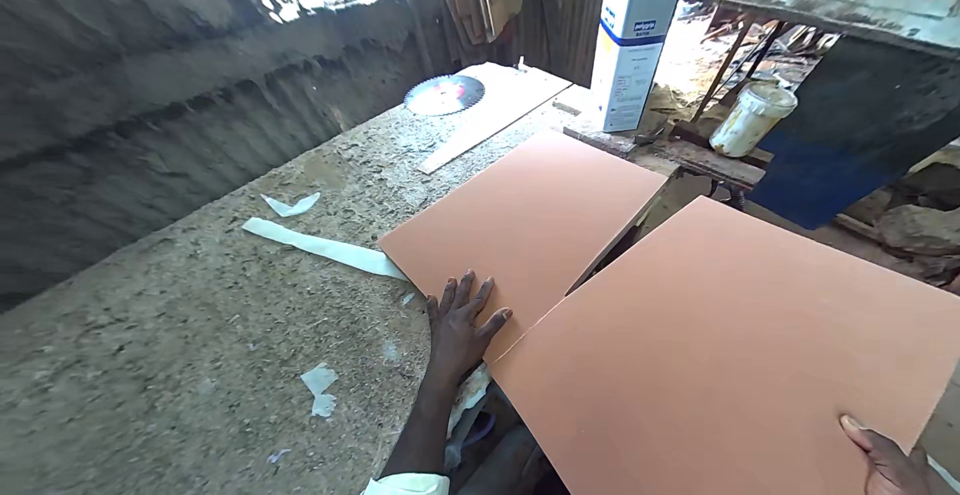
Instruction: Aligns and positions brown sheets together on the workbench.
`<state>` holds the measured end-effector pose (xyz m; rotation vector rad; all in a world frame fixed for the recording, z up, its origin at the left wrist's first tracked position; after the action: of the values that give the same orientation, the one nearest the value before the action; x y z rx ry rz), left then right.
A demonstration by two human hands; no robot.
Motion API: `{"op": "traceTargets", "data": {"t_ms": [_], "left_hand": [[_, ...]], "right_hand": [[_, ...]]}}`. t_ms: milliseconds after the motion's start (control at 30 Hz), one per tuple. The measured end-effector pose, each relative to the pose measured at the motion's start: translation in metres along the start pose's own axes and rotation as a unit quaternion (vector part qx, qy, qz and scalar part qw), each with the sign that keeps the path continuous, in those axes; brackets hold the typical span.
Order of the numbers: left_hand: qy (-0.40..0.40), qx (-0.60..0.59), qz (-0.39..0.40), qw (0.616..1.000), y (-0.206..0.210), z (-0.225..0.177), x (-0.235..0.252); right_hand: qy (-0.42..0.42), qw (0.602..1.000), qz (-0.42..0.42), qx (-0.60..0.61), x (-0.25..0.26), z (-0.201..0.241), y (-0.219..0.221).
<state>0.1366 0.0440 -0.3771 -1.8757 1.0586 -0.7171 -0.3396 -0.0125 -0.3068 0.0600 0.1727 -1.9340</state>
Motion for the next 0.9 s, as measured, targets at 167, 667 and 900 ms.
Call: {"op": "traceTargets", "data": {"t_ms": [167, 667, 900], "left_hand": [[0.0, 0.002, 0.008, 1.0, 0.0, 0.003, 0.003], [0.0, 0.018, 0.007, 1.0, 0.001, 0.0, 0.002], [0.002, 0.022, 0.002, 1.0, 0.003, 0.002, 0.003]], "right_hand": [[0.007, 1.0, 0.011, 0.019, -0.002, -0.008, -0.008], [0.001, 1.0, -0.005, 0.03, 0.003, -0.009, -0.003], [0.005, 0.999, -0.006, 0.041, 0.016, -0.02, -0.001]]}}
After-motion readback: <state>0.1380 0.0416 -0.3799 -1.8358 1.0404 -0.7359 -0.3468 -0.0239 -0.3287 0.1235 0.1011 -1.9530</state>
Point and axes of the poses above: each hand's wrist, its own x-axis towards the middle knuckle, its own y-axis out of the palm, z = x × y, the point moved 2 cm from there along x, towards the middle knuckle, and after that the axes turned 2 degrees about -y, right-handed, at the moved point
